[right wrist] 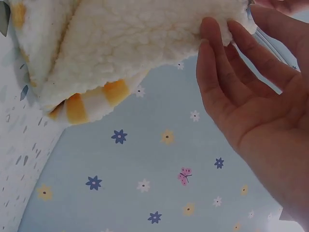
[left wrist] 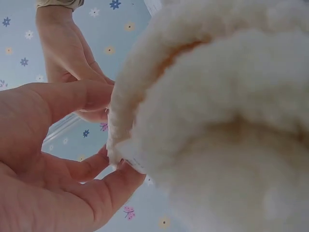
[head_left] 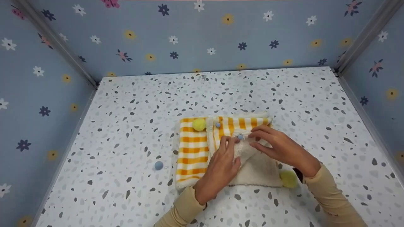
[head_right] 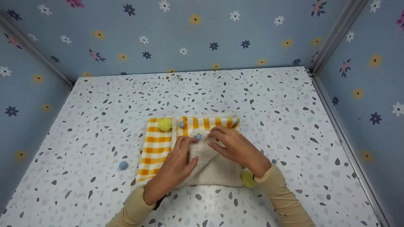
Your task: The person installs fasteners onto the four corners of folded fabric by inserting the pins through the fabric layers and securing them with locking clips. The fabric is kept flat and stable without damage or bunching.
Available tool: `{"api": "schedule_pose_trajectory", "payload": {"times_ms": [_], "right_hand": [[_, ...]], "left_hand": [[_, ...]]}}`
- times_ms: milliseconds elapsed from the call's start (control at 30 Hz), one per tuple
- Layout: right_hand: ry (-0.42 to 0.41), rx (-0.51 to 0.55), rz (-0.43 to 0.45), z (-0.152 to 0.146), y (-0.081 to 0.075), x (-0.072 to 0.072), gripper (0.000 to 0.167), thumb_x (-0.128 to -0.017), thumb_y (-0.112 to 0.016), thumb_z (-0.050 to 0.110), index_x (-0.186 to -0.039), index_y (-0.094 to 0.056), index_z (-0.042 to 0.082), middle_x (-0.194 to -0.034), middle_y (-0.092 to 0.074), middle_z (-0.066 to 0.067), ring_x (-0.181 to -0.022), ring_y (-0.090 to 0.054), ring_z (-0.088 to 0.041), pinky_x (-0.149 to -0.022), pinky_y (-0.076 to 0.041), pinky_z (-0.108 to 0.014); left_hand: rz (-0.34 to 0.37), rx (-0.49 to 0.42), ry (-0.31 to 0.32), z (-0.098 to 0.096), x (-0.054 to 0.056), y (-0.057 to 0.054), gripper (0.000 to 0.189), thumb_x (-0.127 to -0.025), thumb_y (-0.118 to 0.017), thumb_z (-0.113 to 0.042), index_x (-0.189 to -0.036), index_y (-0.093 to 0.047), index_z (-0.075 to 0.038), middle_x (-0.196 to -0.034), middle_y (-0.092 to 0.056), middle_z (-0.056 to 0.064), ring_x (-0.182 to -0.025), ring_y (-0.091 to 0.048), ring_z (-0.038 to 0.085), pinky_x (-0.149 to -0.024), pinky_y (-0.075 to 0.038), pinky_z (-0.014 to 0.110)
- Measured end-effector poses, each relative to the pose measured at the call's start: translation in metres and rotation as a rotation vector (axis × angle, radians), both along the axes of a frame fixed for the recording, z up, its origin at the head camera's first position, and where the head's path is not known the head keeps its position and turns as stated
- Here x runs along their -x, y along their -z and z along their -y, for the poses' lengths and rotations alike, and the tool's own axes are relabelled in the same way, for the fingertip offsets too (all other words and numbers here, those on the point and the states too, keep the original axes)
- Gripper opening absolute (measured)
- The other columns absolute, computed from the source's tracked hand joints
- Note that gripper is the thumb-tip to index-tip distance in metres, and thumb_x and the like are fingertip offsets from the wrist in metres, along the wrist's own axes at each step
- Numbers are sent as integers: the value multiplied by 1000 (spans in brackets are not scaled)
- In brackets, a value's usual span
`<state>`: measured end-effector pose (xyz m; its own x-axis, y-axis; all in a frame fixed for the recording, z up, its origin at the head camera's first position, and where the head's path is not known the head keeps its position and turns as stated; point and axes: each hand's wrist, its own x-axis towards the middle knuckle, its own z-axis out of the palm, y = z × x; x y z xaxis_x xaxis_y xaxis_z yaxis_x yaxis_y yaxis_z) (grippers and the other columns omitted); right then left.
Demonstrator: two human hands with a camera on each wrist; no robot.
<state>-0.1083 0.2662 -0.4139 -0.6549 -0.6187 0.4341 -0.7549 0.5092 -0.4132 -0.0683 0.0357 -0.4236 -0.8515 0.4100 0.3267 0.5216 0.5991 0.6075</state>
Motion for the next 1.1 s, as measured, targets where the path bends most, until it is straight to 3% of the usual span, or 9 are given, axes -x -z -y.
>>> {"api": "schedule_pose_trajectory", "payload": {"times_ms": [100,200,300,433,533,667,867,1000,1100], "right_hand": [[3,-8,-32,3,-1,4,25,-90,-78,3,-113,-69,3,-114,-65,-9,-94,-67,-19,-76,-58,-36],[2,-20,-57,7,-2,10,25,-90,-79,5,-113,-69,3,-116,-65,-10,-97,-66,-21,-79,-57,-36],[-32,-5,-69,12,-2,18,23,-91,-78,4,-113,-69,2,-116,-65,-11,-98,-65,-22,-81,-56,-38],[-73,6,-65,19,1,28,24,-93,-75,3,-116,-67,1,-118,-64,-12,-98,-65,-22,-83,-55,-37],[-76,-3,-55,24,4,34,25,-95,-73,4,-118,-66,0,-120,-63,-13,-98,-64,-23,-83,-55,-37],[-57,-34,-44,28,6,38,27,-96,-73,7,-121,-67,0,-123,-62,-14,-101,-64,-24,-85,-55,-39],[-26,-89,-32,34,13,44,33,-97,-72,11,-127,-65,0,-127,-61,-16,-110,-62,-27,-90,-54,-42],[-15,-121,-35,38,19,48,33,-99,-70,12,-129,-64,-1,-128,-61,-17,-113,-60,-29,-93,-52,-44],[-9,-138,-27,41,23,50,34,-101,-68,14,-131,-64,-1,-129,-60,-17,-115,-58,-31,-95,-50,-46]], "left_hand": [[2,-2,-9,3,1,-1,40,-95,-63,5,-133,-51,-1,-125,-43,12,-62,-40,14,-55,-39,22],[-19,-12,-32,5,2,-1,42,-96,-59,7,-136,-49,0,-132,-40,16,-66,-45,17,-58,-42,23],[-82,5,-66,6,2,1,46,-95,-60,8,-139,-49,5,-144,-37,21,-87,-59,25,-70,-53,26],[-186,125,-146,5,2,6,52,-91,-67,7,-140,-51,10,-154,-36,25,-109,-61,31,-76,-57,32],[-229,233,-202,3,3,7,53,-91,-70,5,-141,-54,4,-154,-40,19,-97,-61,29,-66,-56,32],[-257,323,-227,2,4,10,47,-92,-70,5,-137,-60,-2,-152,-44,14,-87,-58,27,-61,-52,30],[-318,419,-247,1,7,17,35,-97,-70,-8,-128,-61,3,-144,-51,15,-90,-55,29,-73,-52,32],[-326,458,-274,1,9,22,41,-99,-71,-26,-127,-60,2,-139,-54,14,-99,-53,31,-83,-50,35],[-294,483,-293,1,10,25,48,-100,-69,-34,-131,-58,2,-140,-53,14,-109,-52,32,-88,-47,36]]}}
